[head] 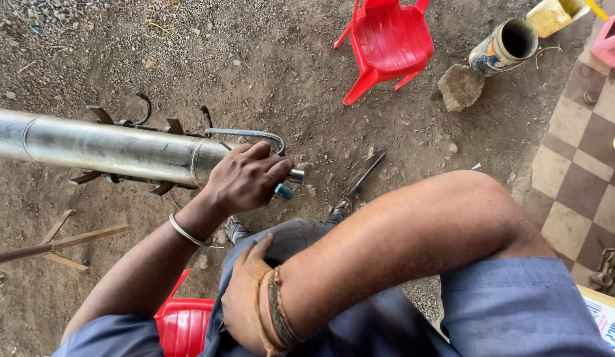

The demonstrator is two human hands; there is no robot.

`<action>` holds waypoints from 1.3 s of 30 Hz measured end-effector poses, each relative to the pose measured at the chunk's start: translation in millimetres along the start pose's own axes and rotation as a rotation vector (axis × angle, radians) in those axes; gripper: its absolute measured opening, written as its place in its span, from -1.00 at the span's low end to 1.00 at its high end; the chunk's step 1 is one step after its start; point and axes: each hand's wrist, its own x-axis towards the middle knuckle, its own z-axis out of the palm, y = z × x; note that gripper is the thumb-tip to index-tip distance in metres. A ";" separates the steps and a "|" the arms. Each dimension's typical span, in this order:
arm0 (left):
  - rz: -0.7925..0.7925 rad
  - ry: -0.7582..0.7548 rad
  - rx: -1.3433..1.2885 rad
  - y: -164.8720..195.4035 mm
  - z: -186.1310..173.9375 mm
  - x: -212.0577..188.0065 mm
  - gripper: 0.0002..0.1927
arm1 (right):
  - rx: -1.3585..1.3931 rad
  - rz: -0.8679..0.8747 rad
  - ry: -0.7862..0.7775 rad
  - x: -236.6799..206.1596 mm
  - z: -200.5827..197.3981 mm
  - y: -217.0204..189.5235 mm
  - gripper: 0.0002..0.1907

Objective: The person works on a submersible pump motor assembly mounted on a wooden stand, using a screwdriver, hammer, and wrench to loosen, remove, and refit components at the end of the metal cylinder, and picks small parts from the workbench.

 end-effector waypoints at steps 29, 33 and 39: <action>0.004 -0.006 0.046 10.8 0.4 17.1 -0.65 | 2.177 -0.687 1.671 -75.4 220.4 191.7 -0.76; 0.033 -0.014 0.056 14.2 3.7 28.1 -0.76 | 2.356 -0.619 1.492 -24.0 281.4 200.0 -0.81; -0.009 -0.055 0.066 31.6 -1.0 42.5 -0.68 | 2.261 -0.321 1.155 6.6 287.6 171.0 -0.40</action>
